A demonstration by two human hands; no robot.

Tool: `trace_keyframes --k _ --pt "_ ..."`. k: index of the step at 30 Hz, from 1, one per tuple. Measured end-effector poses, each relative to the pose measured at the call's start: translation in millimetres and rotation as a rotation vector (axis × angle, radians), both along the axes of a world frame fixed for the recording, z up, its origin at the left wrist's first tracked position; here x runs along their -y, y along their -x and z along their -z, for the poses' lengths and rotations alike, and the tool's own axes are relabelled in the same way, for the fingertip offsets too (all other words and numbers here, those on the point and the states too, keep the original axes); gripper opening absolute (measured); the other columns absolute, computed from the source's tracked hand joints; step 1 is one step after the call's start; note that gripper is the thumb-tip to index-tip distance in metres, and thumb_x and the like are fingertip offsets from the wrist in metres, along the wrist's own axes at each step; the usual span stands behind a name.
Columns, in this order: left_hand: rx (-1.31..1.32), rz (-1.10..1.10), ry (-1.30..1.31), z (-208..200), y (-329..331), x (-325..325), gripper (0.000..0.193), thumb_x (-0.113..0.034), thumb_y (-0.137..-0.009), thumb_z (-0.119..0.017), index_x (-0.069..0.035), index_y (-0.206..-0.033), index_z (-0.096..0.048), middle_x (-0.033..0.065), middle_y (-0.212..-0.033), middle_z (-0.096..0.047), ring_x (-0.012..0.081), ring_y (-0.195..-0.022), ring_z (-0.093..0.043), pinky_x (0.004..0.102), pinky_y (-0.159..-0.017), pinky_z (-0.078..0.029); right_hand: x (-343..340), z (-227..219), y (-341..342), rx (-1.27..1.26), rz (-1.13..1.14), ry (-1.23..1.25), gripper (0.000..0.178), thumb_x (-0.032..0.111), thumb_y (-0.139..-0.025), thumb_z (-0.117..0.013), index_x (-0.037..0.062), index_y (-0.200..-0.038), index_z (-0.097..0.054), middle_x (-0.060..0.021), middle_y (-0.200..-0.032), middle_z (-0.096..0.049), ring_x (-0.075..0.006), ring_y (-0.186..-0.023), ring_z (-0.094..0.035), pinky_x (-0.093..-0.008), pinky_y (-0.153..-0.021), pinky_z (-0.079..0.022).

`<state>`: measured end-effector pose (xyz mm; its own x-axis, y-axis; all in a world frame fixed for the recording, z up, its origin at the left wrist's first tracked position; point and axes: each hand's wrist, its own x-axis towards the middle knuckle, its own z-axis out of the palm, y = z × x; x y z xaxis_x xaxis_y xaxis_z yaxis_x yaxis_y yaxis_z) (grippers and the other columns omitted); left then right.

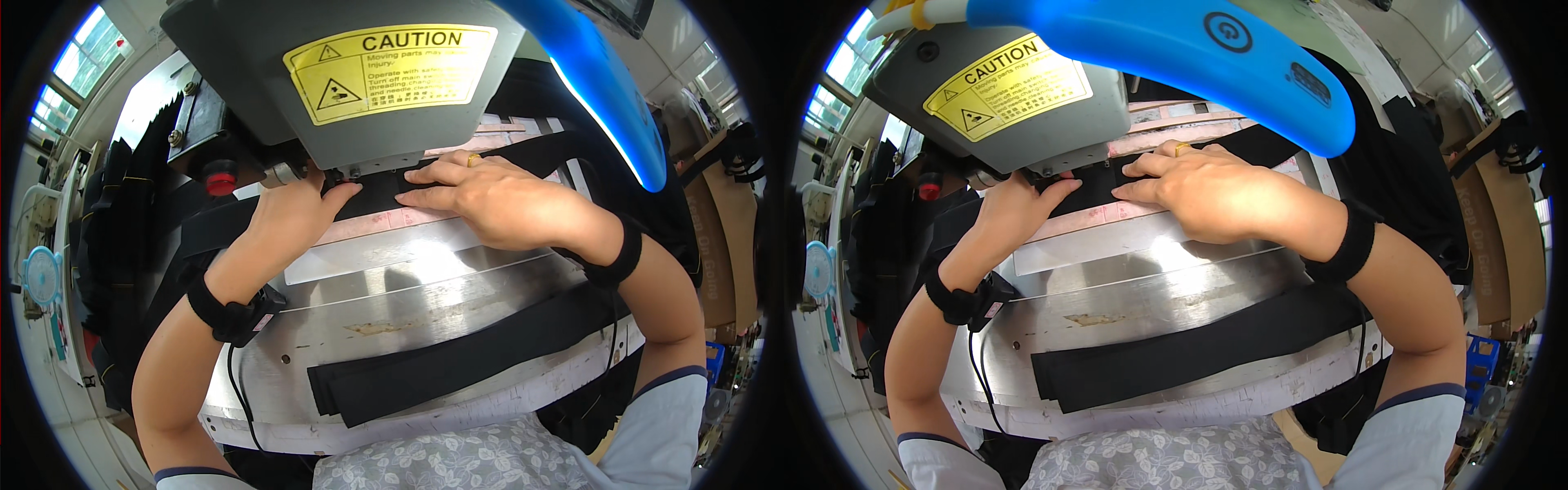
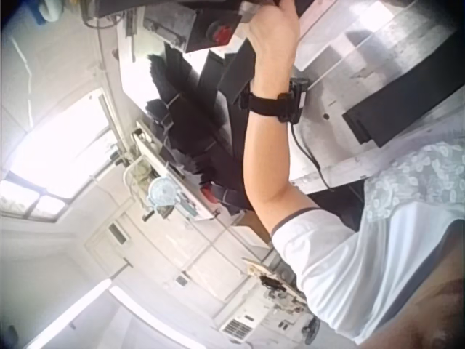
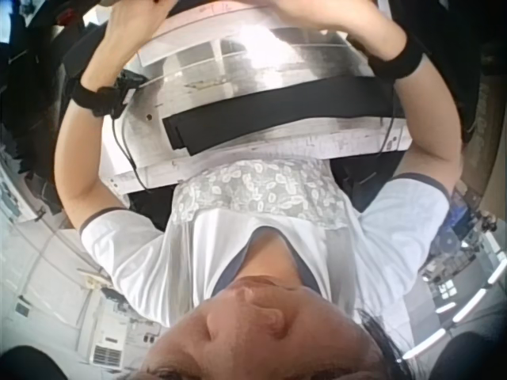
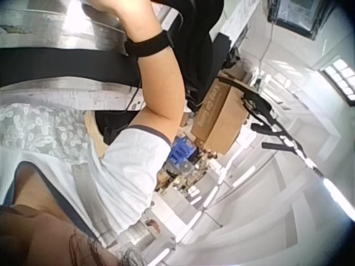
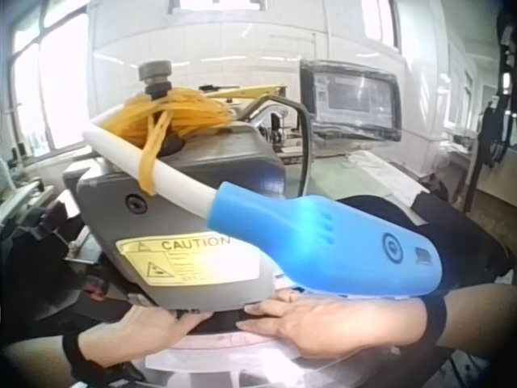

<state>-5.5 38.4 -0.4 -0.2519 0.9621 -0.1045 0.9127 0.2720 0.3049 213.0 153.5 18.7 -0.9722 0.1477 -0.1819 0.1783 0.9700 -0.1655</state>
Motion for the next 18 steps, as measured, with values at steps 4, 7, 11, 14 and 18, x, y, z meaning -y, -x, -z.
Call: trace_keyframes --k 4,7,11,14,18 --pt "0.048 0.365 -0.183 -7 -1 20 0.028 -0.010 -0.088 -0.057 -0.005 -0.115 -0.063 0.0183 -0.105 -0.063 0.0338 -0.096 -0.059 0.0393 -0.086 -0.048 0 0 0 -0.006 -0.008 0.007 0.071 -0.001 -0.070 -0.060 0.0173 -0.138 -0.049 -0.0078 -0.143 -0.042 -0.0309 -0.127 -0.043 -0.0413 -0.102 -0.042" --pt "0.033 0.469 -0.232 -5 1 27 0.038 0.001 -0.085 -0.054 -0.009 -0.121 -0.062 0.0182 -0.119 -0.056 0.0353 -0.109 -0.051 0.0410 -0.093 -0.043 2 -4 1 -0.016 0.001 0.037 0.066 -0.006 -0.073 -0.053 0.0123 -0.136 -0.050 -0.0139 -0.142 -0.044 -0.0331 -0.130 -0.042 -0.0420 -0.104 -0.038" --pt "-0.012 0.501 -0.228 -2 3 28 0.053 0.012 -0.073 -0.051 -0.008 -0.121 -0.062 0.0183 -0.122 -0.054 0.0363 -0.113 -0.049 0.0413 -0.096 -0.043 3 -5 2 0.000 0.013 0.042 0.067 -0.007 -0.072 -0.053 0.0124 -0.136 -0.050 -0.0141 -0.142 -0.044 -0.0328 -0.130 -0.042 -0.0415 -0.105 -0.038" --pt "0.008 0.509 -0.231 -1 5 27 0.060 0.017 -0.067 -0.049 -0.008 -0.120 -0.062 0.0184 -0.122 -0.054 0.0361 -0.113 -0.050 0.0412 -0.095 -0.043 3 -5 2 -0.006 0.005 0.041 0.067 -0.007 -0.072 -0.053 0.0123 -0.136 -0.050 -0.0144 -0.142 -0.044 -0.0333 -0.128 -0.043 -0.0415 -0.105 -0.038" --pt "0.019 0.508 -0.224 0 6 27 0.062 0.018 -0.067 -0.049 -0.009 -0.121 -0.062 0.0180 -0.123 -0.053 0.0357 -0.113 -0.051 0.0413 -0.095 -0.043 0 -6 3 0.018 0.002 0.029 0.069 -0.004 -0.070 -0.055 0.0154 -0.137 -0.050 -0.0103 -0.143 -0.043 -0.0333 -0.126 -0.045 -0.0406 -0.104 -0.040"
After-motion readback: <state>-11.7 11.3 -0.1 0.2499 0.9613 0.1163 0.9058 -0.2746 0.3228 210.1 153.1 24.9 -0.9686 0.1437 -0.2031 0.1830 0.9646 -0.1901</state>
